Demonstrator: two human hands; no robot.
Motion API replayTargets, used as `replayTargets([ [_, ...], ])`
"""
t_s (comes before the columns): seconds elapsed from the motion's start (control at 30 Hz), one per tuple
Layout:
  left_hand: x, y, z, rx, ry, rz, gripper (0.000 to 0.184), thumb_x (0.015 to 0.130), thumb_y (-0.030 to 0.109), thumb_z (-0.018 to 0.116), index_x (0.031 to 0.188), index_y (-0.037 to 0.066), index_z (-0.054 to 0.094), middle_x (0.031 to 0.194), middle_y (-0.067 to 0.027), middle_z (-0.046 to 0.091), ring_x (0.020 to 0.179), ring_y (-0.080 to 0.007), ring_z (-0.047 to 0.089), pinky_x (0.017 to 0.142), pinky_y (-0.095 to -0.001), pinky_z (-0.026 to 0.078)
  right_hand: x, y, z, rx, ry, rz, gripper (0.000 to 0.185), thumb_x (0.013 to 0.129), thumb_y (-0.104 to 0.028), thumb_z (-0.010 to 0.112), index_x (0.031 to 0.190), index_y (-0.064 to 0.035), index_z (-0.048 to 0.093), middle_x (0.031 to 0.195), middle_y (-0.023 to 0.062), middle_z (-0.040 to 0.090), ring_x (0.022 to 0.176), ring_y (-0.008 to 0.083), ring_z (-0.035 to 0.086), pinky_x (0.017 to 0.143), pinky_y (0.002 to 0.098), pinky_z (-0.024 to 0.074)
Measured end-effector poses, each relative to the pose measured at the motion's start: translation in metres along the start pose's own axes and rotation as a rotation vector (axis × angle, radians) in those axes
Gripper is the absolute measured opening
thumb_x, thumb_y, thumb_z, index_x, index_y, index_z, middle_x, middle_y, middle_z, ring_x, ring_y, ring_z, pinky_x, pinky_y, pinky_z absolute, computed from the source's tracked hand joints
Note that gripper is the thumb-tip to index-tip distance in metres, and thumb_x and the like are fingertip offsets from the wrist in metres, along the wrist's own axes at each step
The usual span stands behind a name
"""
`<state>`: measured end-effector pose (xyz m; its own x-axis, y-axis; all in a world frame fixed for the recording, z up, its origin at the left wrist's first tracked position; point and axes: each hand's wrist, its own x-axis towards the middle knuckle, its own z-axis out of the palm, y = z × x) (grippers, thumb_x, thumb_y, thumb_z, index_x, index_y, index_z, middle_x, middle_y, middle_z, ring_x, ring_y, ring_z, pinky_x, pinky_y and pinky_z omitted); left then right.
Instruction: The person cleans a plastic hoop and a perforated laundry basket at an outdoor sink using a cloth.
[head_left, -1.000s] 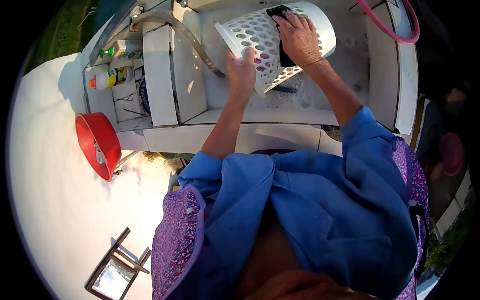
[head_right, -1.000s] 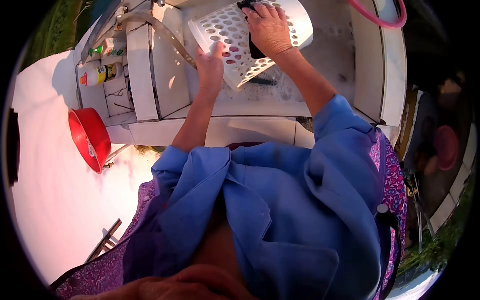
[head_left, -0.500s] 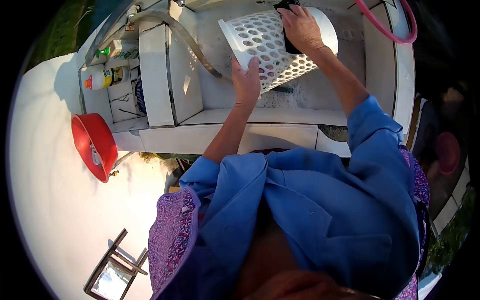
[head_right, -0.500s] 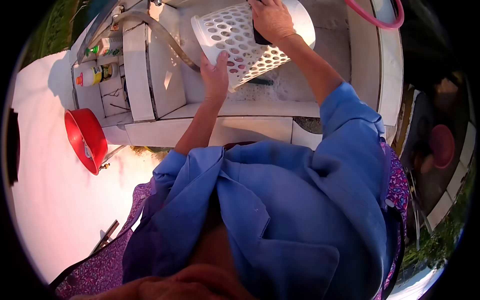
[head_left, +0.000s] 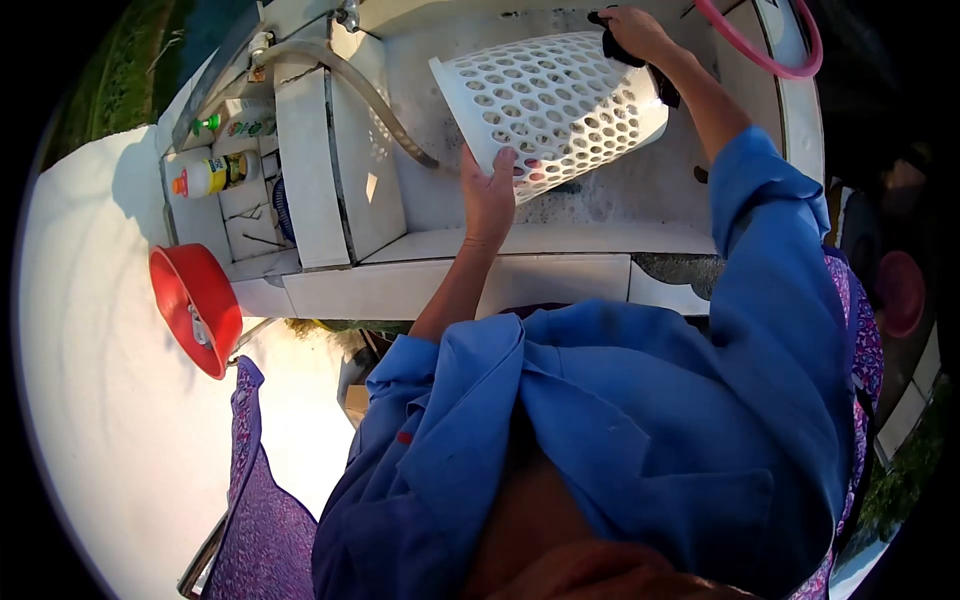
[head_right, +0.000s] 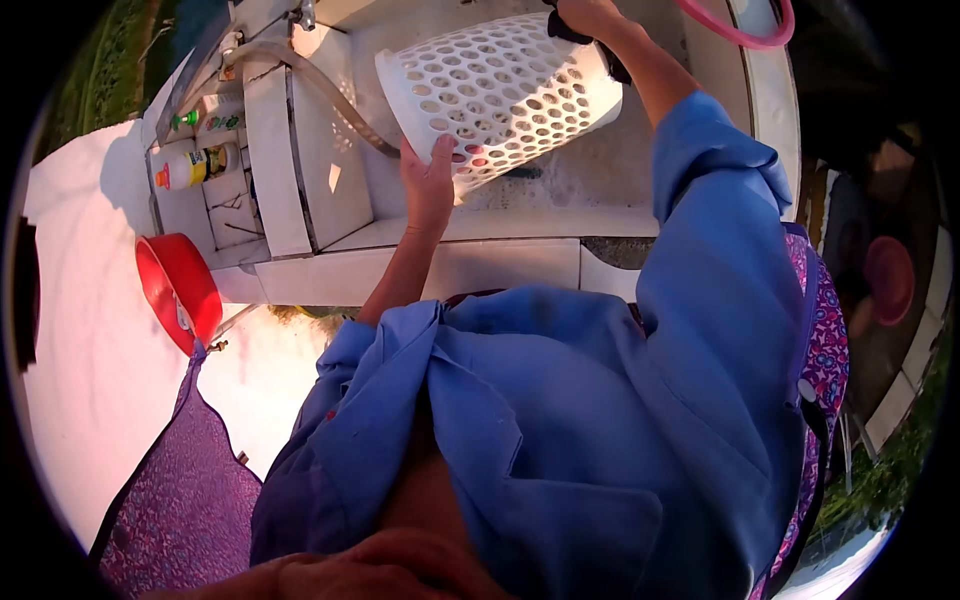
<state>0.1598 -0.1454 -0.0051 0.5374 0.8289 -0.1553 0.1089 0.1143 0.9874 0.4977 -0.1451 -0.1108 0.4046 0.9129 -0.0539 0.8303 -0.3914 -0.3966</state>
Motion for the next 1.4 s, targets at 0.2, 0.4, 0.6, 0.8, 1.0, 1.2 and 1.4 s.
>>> replayTargets([
  [0.2,0.008,0.013,-0.052,0.063,0.027,-0.081,0.029,0.084,0.011,0.049,0.108,0.0,0.038,0.094,-0.0093,0.054,0.077,-0.0134,0.056,0.061,-0.0249,0.049,-0.094,0.078,0.053,-0.218,0.016,0.179,0.046,0.077,-0.013,0.052,0.122,-0.0145,0.04,0.127,0.0121,0.036,0.113,0.0364,0.037,0.09,0.0439,0.0374],
  [0.4,0.029,0.023,-0.063,0.123,0.003,-0.005,0.026,0.085,0.011,0.05,0.108,0.001,0.043,0.095,-0.0068,0.054,0.08,-0.0121,0.054,0.066,-0.0244,0.047,-0.193,0.008,0.055,-0.114,-0.308,0.188,0.038,0.066,-0.006,0.059,0.102,-0.0102,0.051,0.119,0.0121,0.041,0.105,0.0347,0.041,0.089,0.0422,0.0369],
  [0.6,0.063,0.023,-0.078,0.088,-0.026,-0.122,0.026,0.084,0.009,0.049,0.109,0.003,0.043,0.094,-0.007,0.055,0.078,-0.0122,0.054,0.06,-0.0263,0.049,-0.194,-0.071,-0.035,0.418,0.118,0.072,0.03,0.064,0.0,0.054,0.093,-0.0096,0.055,0.105,0.0114,0.049,0.099,0.0318,0.045,0.089,0.0392,0.0374],
  [0.8,0.08,0.031,-0.086,0.175,-0.148,-0.149,0.03,0.083,0.012,0.051,0.11,0.003,0.042,0.096,-0.0076,0.054,0.078,-0.0136,0.055,0.061,-0.0269,0.049,-0.136,-0.132,-0.013,0.066,0.415,-0.292,0.033,0.079,-0.015,0.055,0.112,-0.0177,0.052,0.117,0.0086,0.047,0.118,0.0266,0.036,0.097,0.0404,0.0301],
  [1.0,0.043,0.021,-0.081,0.241,-0.075,-0.044,0.025,0.085,0.01,0.05,0.106,-0.001,0.042,0.093,-0.0099,0.054,0.075,-0.0139,0.057,0.062,-0.0268,0.049,-0.024,-0.114,-0.026,0.183,-0.014,0.085,0.027,0.081,-0.015,0.038,0.09,-0.0092,0.063,0.092,0.0139,0.06,0.088,0.0292,0.057,0.078,0.0402,0.0438],
  [1.2,0.005,0.011,-0.071,0.103,-0.033,-0.105,0.024,0.085,0.006,0.047,0.106,0.0,0.039,0.091,-0.0115,0.054,0.073,-0.0186,0.059,0.059,-0.0282,0.051,0.022,-0.048,0.027,0.94,-0.702,0.135,0.025,0.08,-0.026,0.047,0.095,-0.0152,0.063,0.092,0.0052,0.062,0.084,0.012,0.056,0.078,0.0266,0.0428],
  [1.4,0.018,0.004,-0.071,0.03,-0.114,-0.147,0.023,0.086,0.007,0.046,0.106,0.0,0.036,0.087,-0.0137,0.056,0.069,-0.02,0.06,0.059,-0.0291,0.053,-0.001,-0.076,-0.004,0.198,-0.487,-0.143,0.029,0.083,-0.023,0.037,0.087,-0.0058,0.06,0.091,0.015,0.059,0.09,0.0307,0.055,0.079,0.0373,0.0429],
])
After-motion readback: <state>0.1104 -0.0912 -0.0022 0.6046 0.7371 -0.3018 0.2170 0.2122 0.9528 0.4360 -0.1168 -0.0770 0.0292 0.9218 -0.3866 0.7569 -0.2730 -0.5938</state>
